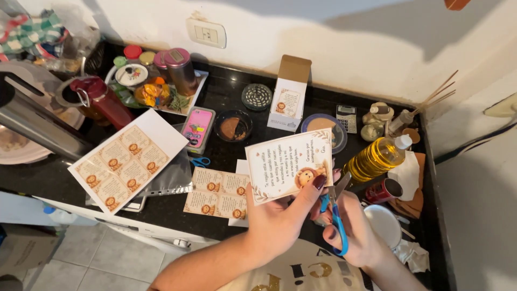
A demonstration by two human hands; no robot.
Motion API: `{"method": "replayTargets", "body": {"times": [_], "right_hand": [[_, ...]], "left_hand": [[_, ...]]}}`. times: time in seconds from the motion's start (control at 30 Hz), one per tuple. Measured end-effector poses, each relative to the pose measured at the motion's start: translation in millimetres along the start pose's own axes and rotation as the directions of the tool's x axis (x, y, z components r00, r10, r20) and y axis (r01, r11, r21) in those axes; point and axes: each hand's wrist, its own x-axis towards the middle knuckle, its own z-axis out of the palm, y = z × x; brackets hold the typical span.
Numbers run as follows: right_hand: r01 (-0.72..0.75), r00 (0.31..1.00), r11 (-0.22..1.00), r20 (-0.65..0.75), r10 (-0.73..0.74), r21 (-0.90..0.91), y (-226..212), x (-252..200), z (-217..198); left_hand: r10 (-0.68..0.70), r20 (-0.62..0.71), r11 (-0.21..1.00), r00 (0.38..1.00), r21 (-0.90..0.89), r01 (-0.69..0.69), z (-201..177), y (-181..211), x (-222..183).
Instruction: Cutting out printed labels or gift tags with scissors on a workspace.
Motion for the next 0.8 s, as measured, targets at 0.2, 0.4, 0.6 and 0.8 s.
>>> {"method": "replayTargets", "body": {"times": [0.2, 0.4, 0.6, 0.8], "right_hand": [[-0.027, 1.000, 0.999, -0.002, 0.027, 0.033, -18.2, 10.6, -0.1], [-0.100, 0.995, 0.991, -0.003, 0.101, 0.093, -17.0, 9.9, -2.5], [-0.092, 0.996, 0.992, -0.007, 0.093, 0.086, -19.2, 12.2, -2.8], [-0.071, 0.997, 0.993, -0.019, 0.073, 0.090, -21.1, 15.3, -2.2]], "left_hand": [[0.015, 0.046, 0.999, 0.999, -0.030, -0.013, -3.7, -4.9, -2.8], [0.025, 0.035, 0.999, 0.999, -0.048, -0.023, -0.1, -6.7, -1.3], [0.003, 0.040, 0.998, 0.999, -0.059, -0.001, 0.6, -8.0, -1.3], [0.021, 0.052, 0.999, 0.998, -0.041, -0.019, 1.3, -5.8, 0.4]]}}
